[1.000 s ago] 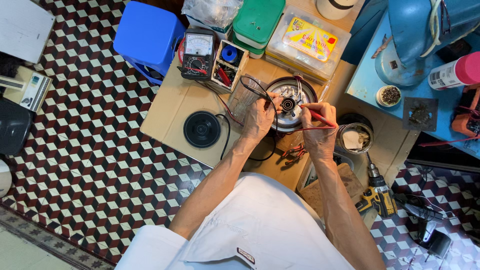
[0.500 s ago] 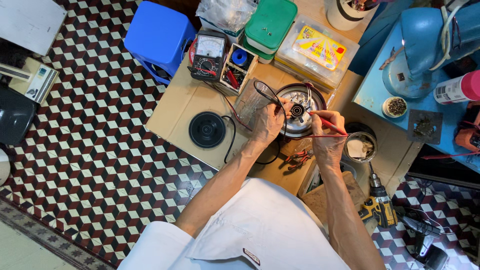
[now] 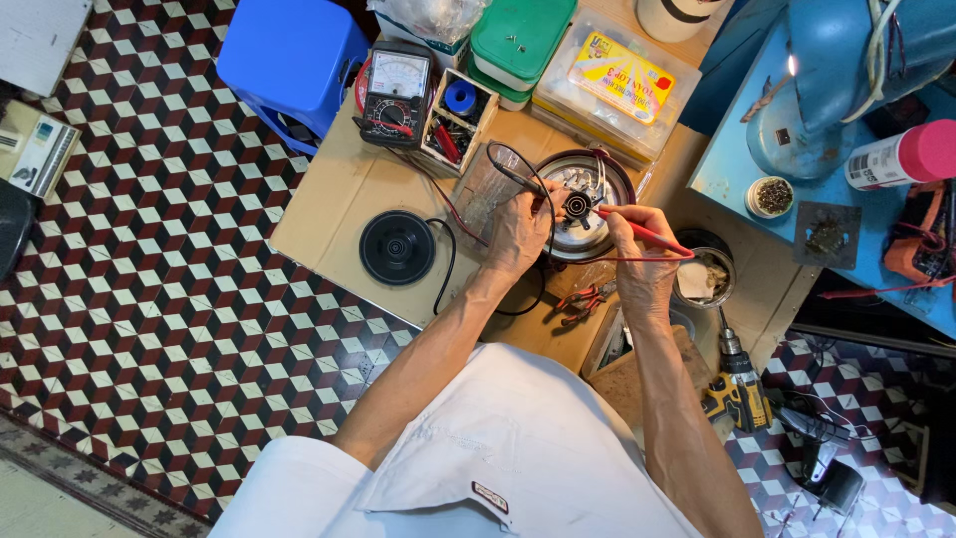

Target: The person tests the internal components of a disassembled electric kettle using a multimeter, then uses a cordless drill to remove screws from the kettle's base. They remove the base cover and continue testing the electrical connections with the multimeter probes.

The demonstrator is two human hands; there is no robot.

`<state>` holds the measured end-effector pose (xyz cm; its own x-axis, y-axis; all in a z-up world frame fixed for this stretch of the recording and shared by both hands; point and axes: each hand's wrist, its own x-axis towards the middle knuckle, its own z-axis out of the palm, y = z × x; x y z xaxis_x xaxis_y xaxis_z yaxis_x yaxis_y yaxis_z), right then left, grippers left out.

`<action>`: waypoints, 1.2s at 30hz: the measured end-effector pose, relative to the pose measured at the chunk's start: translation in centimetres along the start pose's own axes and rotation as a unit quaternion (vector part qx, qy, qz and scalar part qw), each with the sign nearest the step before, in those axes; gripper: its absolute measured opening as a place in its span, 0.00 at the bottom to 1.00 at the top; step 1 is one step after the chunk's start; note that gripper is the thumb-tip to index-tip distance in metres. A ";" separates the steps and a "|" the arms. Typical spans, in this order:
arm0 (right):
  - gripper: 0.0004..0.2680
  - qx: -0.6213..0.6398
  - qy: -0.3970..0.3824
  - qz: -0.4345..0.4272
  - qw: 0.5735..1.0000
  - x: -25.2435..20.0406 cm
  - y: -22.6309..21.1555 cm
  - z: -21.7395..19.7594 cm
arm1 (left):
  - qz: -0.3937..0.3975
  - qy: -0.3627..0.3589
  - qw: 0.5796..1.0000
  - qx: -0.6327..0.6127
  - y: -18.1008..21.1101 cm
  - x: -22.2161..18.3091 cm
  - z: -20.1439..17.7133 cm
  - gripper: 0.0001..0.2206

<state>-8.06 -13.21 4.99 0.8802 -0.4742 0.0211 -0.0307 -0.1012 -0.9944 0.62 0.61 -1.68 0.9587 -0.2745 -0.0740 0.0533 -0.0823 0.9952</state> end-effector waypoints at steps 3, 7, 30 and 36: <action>0.05 0.003 -0.010 0.002 1.000 0.0 -0.3 0.2 | 0.001 -0.002 1.000 0.000 0.1 0.0 -0.3 0.11; 0.05 -0.014 -0.005 0.004 1.000 0.1 -0.3 0.3 | 0.010 -0.002 1.000 0.005 0.0 0.0 -0.3 0.12; 0.07 -0.027 0.041 -0.093 0.994 0.4 -0.6 1.6 | 0.025 0.003 0.998 0.065 1.1 -1.1 0.0 0.12; 0.07 0.003 0.026 -0.031 0.999 3.1 -0.2 2.2 | 0.057 -0.001 0.998 0.026 2.0 -1.4 -0.3 0.10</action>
<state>-4.24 -12.70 5.04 0.8548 -0.5114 0.0880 0.0259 -0.1273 -0.9915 -0.55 1.11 0.43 0.9573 -0.2862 0.0398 -0.0710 -0.0996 0.9925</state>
